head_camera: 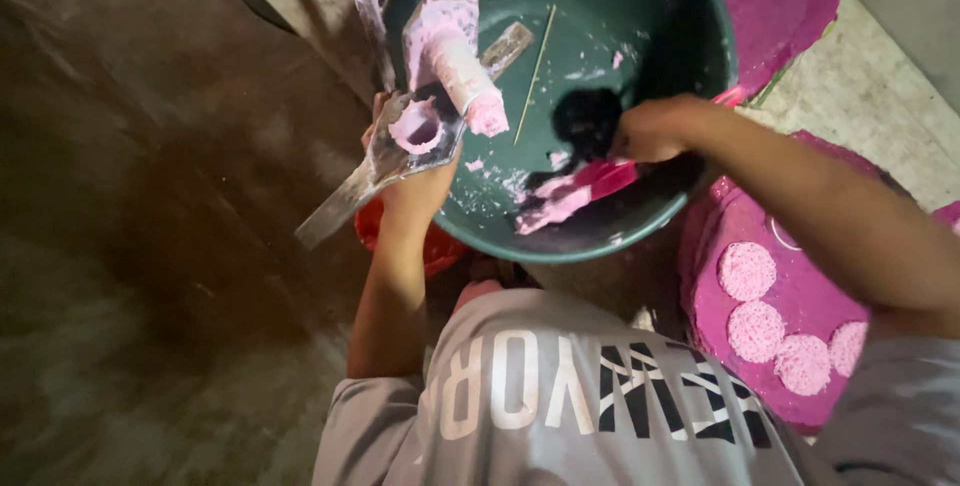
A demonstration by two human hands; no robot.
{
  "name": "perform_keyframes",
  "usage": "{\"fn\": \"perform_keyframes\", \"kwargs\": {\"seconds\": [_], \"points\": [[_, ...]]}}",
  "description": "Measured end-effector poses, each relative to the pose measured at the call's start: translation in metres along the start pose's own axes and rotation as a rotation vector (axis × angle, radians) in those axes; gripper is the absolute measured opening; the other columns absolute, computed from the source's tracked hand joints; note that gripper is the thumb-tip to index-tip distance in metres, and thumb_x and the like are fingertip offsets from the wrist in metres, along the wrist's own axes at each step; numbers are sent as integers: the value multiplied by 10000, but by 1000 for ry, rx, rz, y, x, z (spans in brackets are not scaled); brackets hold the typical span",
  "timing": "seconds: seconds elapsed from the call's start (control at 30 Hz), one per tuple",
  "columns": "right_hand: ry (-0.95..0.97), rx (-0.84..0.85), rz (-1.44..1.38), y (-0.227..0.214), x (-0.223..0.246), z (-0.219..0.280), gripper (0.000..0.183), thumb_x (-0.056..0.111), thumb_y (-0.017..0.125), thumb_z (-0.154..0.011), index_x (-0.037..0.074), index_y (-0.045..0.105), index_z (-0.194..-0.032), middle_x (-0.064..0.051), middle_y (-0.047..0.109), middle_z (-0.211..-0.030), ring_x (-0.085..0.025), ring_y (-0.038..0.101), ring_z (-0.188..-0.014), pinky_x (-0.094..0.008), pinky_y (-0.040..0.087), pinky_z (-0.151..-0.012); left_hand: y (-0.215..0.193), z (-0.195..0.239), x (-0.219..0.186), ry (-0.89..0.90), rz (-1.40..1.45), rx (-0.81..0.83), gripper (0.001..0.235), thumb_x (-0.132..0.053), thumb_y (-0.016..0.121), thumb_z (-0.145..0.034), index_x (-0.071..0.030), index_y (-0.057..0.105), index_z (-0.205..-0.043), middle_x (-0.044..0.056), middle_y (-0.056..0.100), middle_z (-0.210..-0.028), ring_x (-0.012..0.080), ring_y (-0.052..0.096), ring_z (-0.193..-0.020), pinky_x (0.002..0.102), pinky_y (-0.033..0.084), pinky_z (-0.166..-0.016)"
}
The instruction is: The person scoops pink dough from a green basin using a pink spatula and a wooden-handled tool, then presses it into a circular mold on a pink tray to form round portions. The person repeats this process, filling multiple circular indentations on the tray with the pink dough.
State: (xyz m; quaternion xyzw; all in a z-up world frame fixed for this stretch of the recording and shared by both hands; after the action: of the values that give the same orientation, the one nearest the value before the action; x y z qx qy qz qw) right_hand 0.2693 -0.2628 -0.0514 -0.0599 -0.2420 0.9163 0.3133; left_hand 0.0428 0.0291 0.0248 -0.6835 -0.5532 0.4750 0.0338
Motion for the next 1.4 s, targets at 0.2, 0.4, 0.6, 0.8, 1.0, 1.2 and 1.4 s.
{"fn": "perform_keyframes", "kwargs": {"seconds": [0.2,0.4,0.6,0.8,1.0,1.2,1.4], "points": [[-843,-36,352,70,21,-55,435,294,663,-835,28,697,-1178,-211,708,-1203,-416,665,-1077,-459,526,-943,6,9,-13,28,-111,-34,516,-293,855,-860,-93,665,-1296,118,610,-1367,407,508,-1365,537,411,-1086],[-709,9,-696,51,63,-13,465,289,669,-846,38,689,-1236,-195,753,-1173,-370,707,-1061,-444,560,-916,3,8,-22,104,-129,-36,481,-285,824,-904,-83,652,-1305,149,589,-1392,414,494,-1382,543,410,-1085],[129,-341,21,-44,25,82,366,420,565,-936,245,761,-1191,-100,753,-1149,-316,707,-1072,-466,563,-866,1,4,-22,89,-103,6,459,-310,825,-885,-101,663,-1260,120,630,-1327,391,501,-1363,533,401,-1052],[185,-408,337,-23,76,83,292,368,563,-998,210,808,-983,-85,792,-978,-269,781,-908,-459,610,-743,6,5,-21,0,-58,-8,507,-342,828,-882,-97,648,-1287,139,596,-1380,351,512,-1335,523,392,-1053],[75,-386,23,-36,70,84,266,435,601,-911,319,762,-1088,-89,783,-918,-317,753,-888,-500,588,-732,8,3,-20,101,-199,-12,483,-367,819,-894,-136,664,-1289,74,594,-1359,347,499,-1363,533,423,-1025],[10,-471,188,-27,97,76,283,473,607,-936,289,790,-1049,-81,759,-988,-305,733,-959,-496,574,-762,19,4,-15,110,-261,-46,520,-388,820,-866,-128,661,-1288,97,584,-1364,361,470,-1367,568,429,-1000],[117,-549,118,-23,77,33,274,354,643,-890,334,756,-1139,-119,764,-949,-343,749,-860,-483,592,-694,16,7,-11,130,-190,-62,531,-400,831,-877,-129,657,-1300,85,580,-1376,349,466,-1385,553,430,-1013]]}}
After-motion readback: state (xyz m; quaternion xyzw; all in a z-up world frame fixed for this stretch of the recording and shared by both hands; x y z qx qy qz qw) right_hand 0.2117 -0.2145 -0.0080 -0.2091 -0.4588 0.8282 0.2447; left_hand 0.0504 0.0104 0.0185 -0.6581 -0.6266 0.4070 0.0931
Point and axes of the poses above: each hand's wrist, its own z-axis away from the middle knuckle, its own y-axis out of the palm, x = y × z, the point moved 5 cm from there along -z, towards the middle knuckle
